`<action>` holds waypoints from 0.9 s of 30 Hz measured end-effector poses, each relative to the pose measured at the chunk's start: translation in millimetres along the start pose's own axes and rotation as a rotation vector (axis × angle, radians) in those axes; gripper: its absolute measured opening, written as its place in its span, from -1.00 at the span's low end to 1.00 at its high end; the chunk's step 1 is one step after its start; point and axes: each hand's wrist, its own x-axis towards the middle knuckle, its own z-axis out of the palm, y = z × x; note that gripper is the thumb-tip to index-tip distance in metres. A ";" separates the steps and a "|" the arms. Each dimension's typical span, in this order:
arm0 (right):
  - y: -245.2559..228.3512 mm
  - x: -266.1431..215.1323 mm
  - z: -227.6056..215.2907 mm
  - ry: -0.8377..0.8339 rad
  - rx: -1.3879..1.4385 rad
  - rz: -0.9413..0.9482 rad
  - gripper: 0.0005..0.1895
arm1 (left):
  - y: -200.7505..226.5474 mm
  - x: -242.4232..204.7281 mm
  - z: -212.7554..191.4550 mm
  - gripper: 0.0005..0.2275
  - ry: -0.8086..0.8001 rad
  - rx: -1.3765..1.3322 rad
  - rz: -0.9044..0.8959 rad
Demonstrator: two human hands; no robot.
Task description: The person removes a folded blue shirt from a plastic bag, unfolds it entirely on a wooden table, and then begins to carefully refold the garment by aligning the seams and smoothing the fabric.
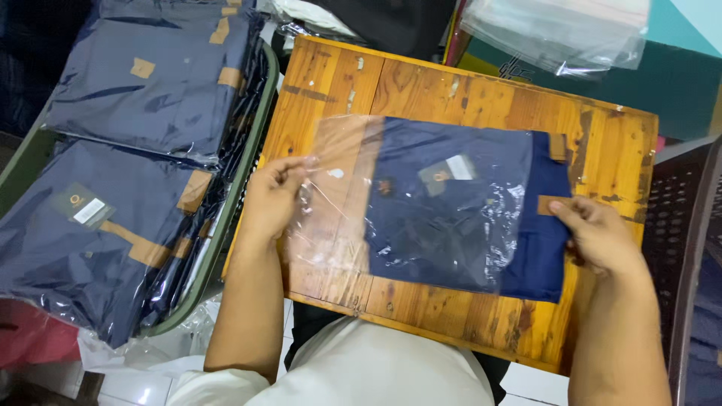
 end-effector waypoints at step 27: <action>-56.2 -70.9 230.8 -0.387 0.150 -1.197 0.20 | -39.4 -86.1 -0.5 -0.40 -0.038 -0.243 0.685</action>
